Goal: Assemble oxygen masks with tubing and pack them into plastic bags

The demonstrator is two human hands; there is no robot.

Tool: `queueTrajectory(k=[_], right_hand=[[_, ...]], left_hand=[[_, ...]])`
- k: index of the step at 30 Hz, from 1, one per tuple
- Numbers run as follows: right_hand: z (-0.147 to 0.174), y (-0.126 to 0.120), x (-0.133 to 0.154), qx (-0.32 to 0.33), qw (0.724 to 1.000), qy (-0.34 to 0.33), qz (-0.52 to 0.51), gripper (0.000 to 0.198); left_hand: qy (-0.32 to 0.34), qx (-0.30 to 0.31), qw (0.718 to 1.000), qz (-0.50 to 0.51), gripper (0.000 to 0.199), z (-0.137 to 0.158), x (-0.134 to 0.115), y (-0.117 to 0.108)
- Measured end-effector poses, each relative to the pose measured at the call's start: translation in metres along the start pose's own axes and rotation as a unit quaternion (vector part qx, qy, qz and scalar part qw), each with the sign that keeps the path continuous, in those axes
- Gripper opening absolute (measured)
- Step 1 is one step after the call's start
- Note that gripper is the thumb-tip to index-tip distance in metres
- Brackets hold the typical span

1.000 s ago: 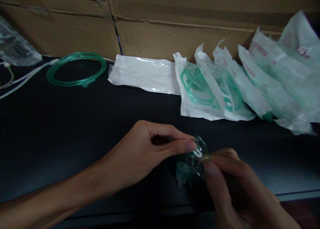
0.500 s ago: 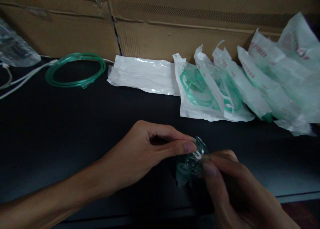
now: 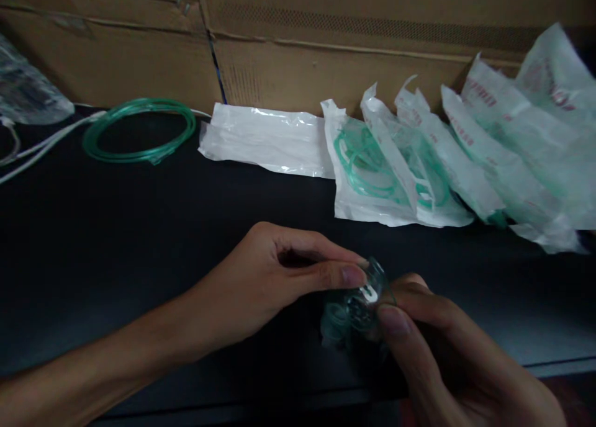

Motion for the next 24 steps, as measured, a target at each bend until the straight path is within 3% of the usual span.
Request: queueTrajectory(k=[6,11,15,22,24], right_hand=[[0.0009,0.0033,-0.0002,0.058,0.998,0.001,0.038,0.022],[0.0042,-0.0001,0.0038,0.03,0.998,-0.03,0.047,0.024],[0.0023,0.0041,0.0064,0.046,0.996,-0.045,0.061,0.027],[0.0048,-0.0024,0.0065,0.0,0.998,-0.043,0.043,0.026],[0.0059,0.002,0.0047,0.022,0.998,-0.037,0.044,0.024]], left_hand=[[-0.008,0.017,1.0,-0.003,0.009,-0.0013,0.0022,0.0008],[0.001,0.008,1.0,0.002,0.007,0.0003,0.0013,0.0025],[0.005,0.003,1.0,0.007,0.009,0.0021,0.0023,0.0022],[0.0,0.004,1.0,0.001,0.011,0.004,0.0025,0.0029],[-0.005,0.002,1.0,-0.003,0.01,0.0047,0.0024,0.0035]])
Point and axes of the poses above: each hand's wrist, its own z-axis away from the middle knuckle, its own y-axis out of the palm, x = y × z, the point moved 10 cm from there along -z, towards the middle knuckle
